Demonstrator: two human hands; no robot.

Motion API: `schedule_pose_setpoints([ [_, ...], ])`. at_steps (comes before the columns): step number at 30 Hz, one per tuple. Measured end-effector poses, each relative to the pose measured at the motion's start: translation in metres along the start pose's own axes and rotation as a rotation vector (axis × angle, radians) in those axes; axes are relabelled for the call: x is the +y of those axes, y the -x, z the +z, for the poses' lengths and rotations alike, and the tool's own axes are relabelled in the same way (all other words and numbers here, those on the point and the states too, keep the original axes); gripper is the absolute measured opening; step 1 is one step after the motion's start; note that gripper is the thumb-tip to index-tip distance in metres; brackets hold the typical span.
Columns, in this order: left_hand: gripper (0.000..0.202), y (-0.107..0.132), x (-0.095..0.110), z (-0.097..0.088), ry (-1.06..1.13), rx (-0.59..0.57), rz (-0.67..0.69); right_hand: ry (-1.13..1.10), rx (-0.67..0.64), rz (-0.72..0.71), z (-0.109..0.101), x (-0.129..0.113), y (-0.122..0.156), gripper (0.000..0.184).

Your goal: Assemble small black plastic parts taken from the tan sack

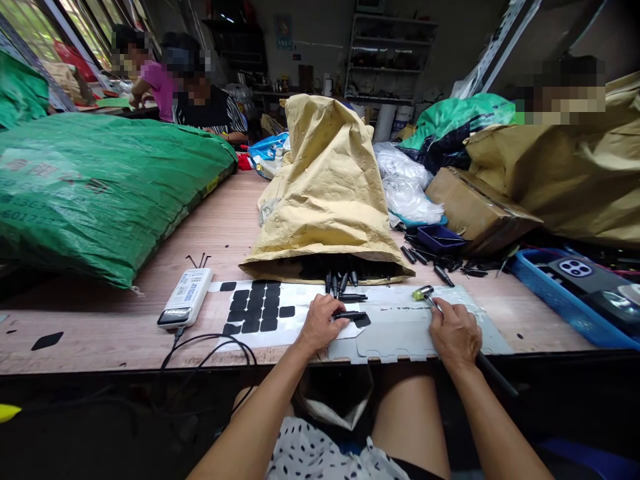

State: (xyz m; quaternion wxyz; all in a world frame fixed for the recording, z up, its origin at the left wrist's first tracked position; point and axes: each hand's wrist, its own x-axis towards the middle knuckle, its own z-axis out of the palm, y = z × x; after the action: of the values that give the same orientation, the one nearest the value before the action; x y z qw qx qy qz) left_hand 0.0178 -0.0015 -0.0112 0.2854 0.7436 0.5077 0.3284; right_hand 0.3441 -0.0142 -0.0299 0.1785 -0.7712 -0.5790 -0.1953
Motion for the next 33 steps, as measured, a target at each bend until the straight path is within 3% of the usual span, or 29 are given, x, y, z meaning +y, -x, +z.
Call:
schedule_pose_setpoints([
  [22, 0.005, 0.0010, 0.0033, -0.0013, 0.016, 0.013, 0.002, -0.021, 0.009, 0.034, 0.0032, -0.0016, 0.0023, 0.026],
  [33, 0.015, 0.0017, 0.0043, 0.0009, -0.018, 0.031, 0.002, -0.017, 0.020, 0.029, 0.0029, -0.0018, 0.0024, 0.026],
])
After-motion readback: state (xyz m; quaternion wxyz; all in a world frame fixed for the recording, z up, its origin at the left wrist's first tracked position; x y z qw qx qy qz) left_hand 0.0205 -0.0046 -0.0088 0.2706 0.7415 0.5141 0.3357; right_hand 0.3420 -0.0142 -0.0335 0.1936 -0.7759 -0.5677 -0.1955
